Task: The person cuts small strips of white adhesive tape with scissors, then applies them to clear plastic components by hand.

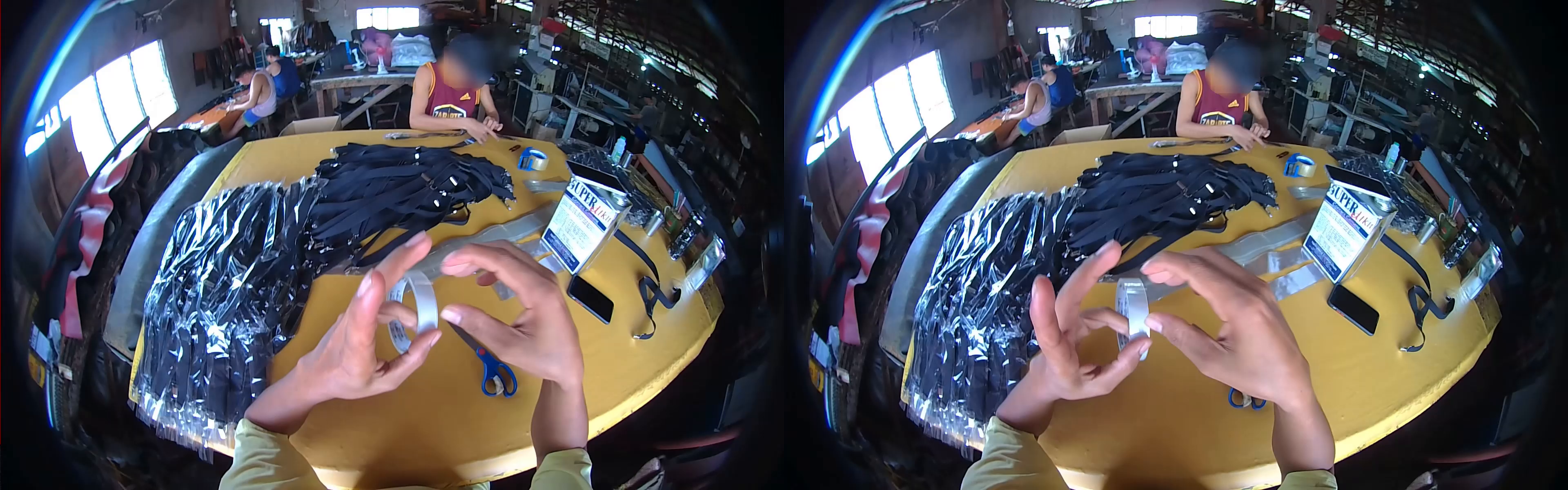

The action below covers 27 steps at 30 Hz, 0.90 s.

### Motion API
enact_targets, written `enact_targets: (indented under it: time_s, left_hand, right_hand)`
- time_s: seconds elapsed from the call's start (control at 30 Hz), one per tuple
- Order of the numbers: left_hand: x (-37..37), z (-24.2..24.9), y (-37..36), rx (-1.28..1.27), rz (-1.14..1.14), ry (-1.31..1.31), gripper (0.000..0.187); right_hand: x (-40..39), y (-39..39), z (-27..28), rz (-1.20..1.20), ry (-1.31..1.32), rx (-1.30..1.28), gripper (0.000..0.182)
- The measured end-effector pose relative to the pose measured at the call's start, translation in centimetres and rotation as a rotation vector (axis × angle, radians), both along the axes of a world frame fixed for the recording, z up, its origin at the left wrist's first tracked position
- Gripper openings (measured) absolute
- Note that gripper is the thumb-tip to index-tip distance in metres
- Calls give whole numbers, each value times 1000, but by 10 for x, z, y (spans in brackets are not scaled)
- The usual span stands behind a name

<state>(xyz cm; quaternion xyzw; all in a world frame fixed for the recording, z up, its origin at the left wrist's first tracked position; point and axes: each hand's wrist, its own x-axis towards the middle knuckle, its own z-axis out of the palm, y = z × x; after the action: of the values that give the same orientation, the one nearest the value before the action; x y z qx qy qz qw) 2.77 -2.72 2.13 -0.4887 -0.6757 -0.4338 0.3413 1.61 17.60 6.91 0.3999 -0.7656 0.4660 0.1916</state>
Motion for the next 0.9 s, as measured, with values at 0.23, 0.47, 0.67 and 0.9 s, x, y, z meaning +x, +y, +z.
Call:
enact_targets:
  time_s: [0.23,0.47,0.67,0.9]
  left_hand:
    - [7,-4,0,-132,-1,-53,124]
    - [10,-7,0,-149,-26,-49,125]
    - [7,-8,8,-46,-47,-52,113]
    - [6,-12,13,196,-121,-449,109]
  right_hand:
    - [-15,3,1,163,-134,116,43]
    - [-22,6,1,230,-277,84,35]
    - [-23,5,0,199,-140,99,32]
    - [-11,0,2,13,25,149,44]
